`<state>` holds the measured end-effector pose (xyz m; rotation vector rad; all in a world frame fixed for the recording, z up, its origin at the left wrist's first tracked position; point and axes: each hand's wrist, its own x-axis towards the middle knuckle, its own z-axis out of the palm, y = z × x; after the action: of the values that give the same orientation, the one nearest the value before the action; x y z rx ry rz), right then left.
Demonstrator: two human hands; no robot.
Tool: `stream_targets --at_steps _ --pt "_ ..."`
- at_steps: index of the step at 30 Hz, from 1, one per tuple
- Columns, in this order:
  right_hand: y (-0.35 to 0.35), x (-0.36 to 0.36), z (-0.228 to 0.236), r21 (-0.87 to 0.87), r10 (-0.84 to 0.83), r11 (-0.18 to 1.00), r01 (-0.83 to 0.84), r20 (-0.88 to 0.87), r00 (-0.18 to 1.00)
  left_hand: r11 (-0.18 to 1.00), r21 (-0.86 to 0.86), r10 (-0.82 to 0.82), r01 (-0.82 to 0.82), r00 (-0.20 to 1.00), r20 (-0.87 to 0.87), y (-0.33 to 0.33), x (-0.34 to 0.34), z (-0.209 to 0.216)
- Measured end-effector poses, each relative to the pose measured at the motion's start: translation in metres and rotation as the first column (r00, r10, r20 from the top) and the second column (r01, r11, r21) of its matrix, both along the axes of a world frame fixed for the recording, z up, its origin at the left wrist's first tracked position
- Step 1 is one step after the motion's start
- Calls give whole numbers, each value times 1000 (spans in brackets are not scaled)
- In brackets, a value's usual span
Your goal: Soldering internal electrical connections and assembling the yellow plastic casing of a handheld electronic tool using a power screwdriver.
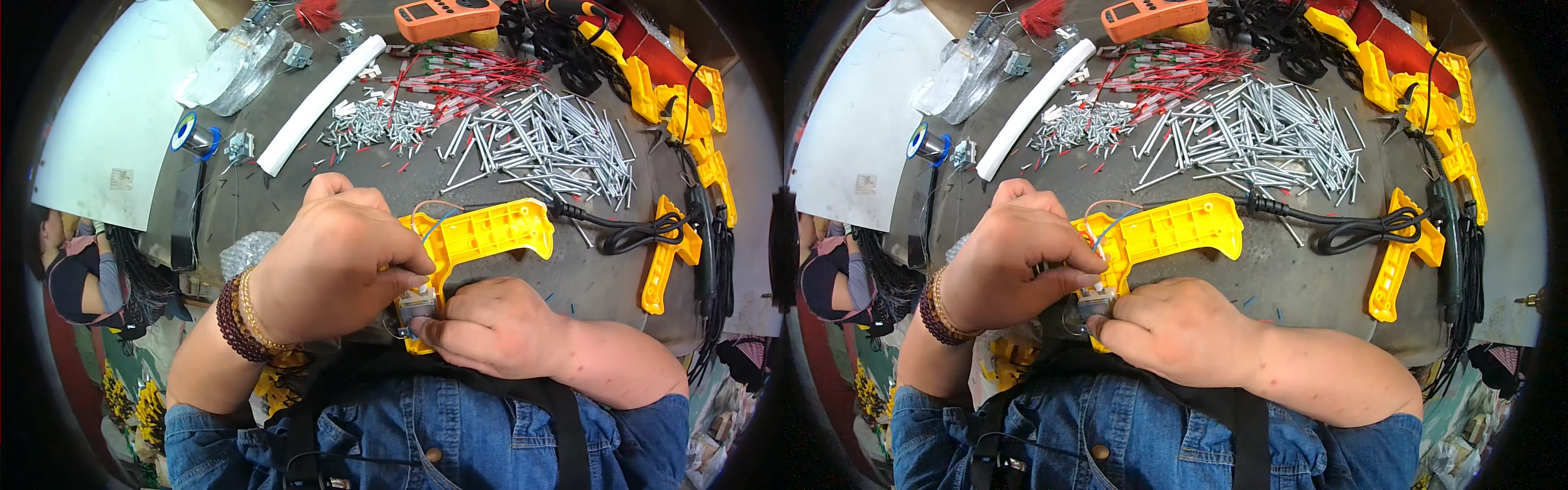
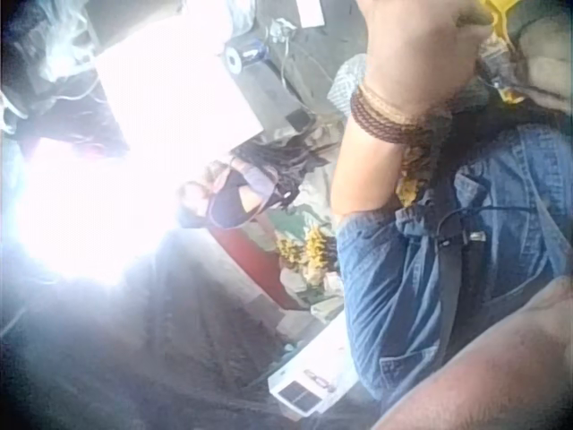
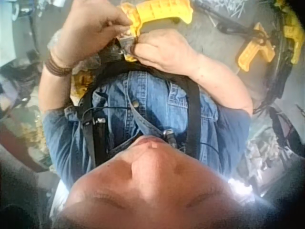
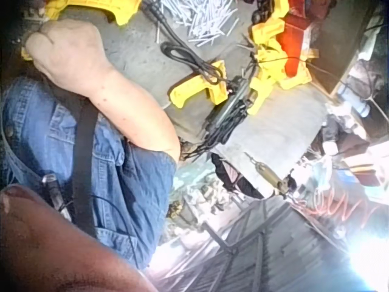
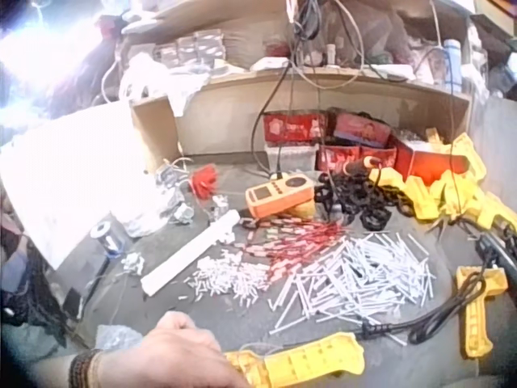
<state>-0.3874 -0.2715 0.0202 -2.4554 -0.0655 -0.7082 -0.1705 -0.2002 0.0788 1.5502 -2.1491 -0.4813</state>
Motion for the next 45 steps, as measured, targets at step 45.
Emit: stream_targets --at_steps 45 --pt "-6 -1 2 41 151 988 -149 -72 986 953 157 -263 260 965 -6 -13 11 15"
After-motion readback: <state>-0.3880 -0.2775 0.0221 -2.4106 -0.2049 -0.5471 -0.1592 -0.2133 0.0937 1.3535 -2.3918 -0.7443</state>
